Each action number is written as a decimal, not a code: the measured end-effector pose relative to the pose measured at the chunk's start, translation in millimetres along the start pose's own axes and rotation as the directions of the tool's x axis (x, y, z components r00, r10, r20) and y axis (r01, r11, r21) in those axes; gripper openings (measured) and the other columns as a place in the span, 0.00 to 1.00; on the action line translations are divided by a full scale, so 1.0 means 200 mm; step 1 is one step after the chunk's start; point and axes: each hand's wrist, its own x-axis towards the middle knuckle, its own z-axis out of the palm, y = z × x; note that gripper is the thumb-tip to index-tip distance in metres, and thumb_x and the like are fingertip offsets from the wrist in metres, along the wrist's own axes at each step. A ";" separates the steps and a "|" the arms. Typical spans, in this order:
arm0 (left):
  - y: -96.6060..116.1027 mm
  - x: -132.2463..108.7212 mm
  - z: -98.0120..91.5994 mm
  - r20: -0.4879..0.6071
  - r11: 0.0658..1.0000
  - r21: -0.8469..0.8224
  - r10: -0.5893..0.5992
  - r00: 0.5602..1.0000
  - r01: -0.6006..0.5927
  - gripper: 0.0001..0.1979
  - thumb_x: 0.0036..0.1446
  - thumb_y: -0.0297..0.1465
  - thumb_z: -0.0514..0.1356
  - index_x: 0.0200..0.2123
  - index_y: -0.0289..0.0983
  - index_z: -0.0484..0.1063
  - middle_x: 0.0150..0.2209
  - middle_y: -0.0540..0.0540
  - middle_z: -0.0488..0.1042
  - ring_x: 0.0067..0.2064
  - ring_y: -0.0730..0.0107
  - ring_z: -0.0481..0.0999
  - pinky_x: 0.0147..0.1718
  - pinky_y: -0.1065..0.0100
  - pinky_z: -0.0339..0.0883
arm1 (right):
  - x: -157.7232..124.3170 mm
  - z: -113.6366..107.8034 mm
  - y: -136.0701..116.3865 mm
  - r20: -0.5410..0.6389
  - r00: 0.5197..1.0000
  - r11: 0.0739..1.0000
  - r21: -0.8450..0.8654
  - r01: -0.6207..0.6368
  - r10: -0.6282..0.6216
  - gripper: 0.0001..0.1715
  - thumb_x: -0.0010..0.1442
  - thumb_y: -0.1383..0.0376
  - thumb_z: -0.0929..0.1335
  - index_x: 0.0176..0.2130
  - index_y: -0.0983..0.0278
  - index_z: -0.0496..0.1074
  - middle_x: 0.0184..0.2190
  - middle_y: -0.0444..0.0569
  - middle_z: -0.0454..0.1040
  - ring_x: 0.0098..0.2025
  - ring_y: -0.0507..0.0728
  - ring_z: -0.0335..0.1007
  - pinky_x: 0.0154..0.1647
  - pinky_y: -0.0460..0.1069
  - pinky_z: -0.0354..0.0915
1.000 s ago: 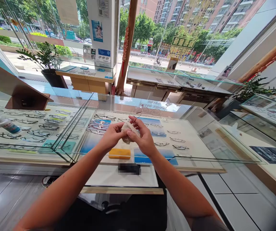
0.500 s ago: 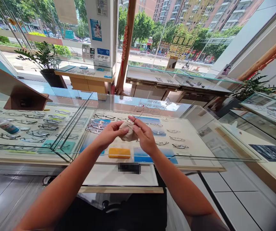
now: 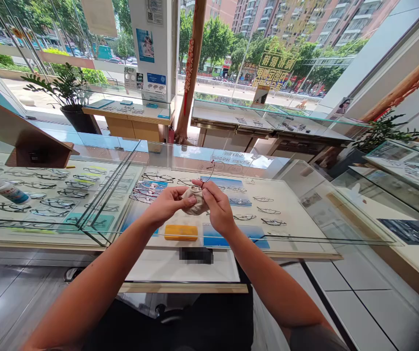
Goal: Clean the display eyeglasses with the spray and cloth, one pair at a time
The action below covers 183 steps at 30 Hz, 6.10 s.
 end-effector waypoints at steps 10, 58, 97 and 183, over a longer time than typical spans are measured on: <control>-0.02 0.01 0.05 -0.015 0.997 -0.067 -0.027 1.000 0.026 0.26 0.49 0.45 0.82 0.43 0.33 0.84 0.37 0.44 0.83 0.40 0.64 0.79 0.43 0.66 0.71 | -0.02 0.03 0.00 -0.009 0.999 0.999 0.002 0.047 -0.047 0.29 0.78 0.45 0.63 0.62 0.54 0.83 0.54 0.53 0.79 0.60 0.64 0.73 0.69 0.60 0.68; 0.01 -0.02 0.00 0.033 0.998 0.029 0.063 0.997 -0.064 0.25 0.54 0.47 0.80 0.41 0.32 0.82 0.32 0.47 0.77 0.31 0.72 0.73 0.31 0.72 0.67 | -0.01 0.00 0.02 0.109 0.992 0.997 0.049 0.063 -0.068 0.32 0.79 0.43 0.63 0.65 0.56 0.82 0.56 0.53 0.82 0.61 0.63 0.76 0.70 0.60 0.68; 0.01 -0.02 -0.02 0.121 0.994 0.083 0.062 0.991 -0.072 0.27 0.58 0.49 0.77 0.50 0.34 0.83 0.41 0.42 0.82 0.38 0.65 0.77 0.39 0.68 0.72 | -0.01 0.02 0.03 0.009 0.995 0.963 0.254 -0.095 0.096 0.30 0.73 0.41 0.69 0.57 0.57 0.87 0.52 0.52 0.81 0.56 0.62 0.76 0.63 0.58 0.70; 0.73 -0.14 0.07 0.357 -0.070 0.826 0.833 0.423 -0.560 0.23 0.60 0.47 0.76 0.56 0.47 0.83 0.47 0.45 0.79 0.46 0.63 0.81 0.47 0.61 0.79 | 0.18 -0.16 -0.67 0.107 0.968 0.973 0.079 0.217 -0.225 0.18 0.72 0.59 0.70 0.32 0.59 0.84 0.29 0.45 0.83 0.33 0.54 0.79 0.38 0.52 0.74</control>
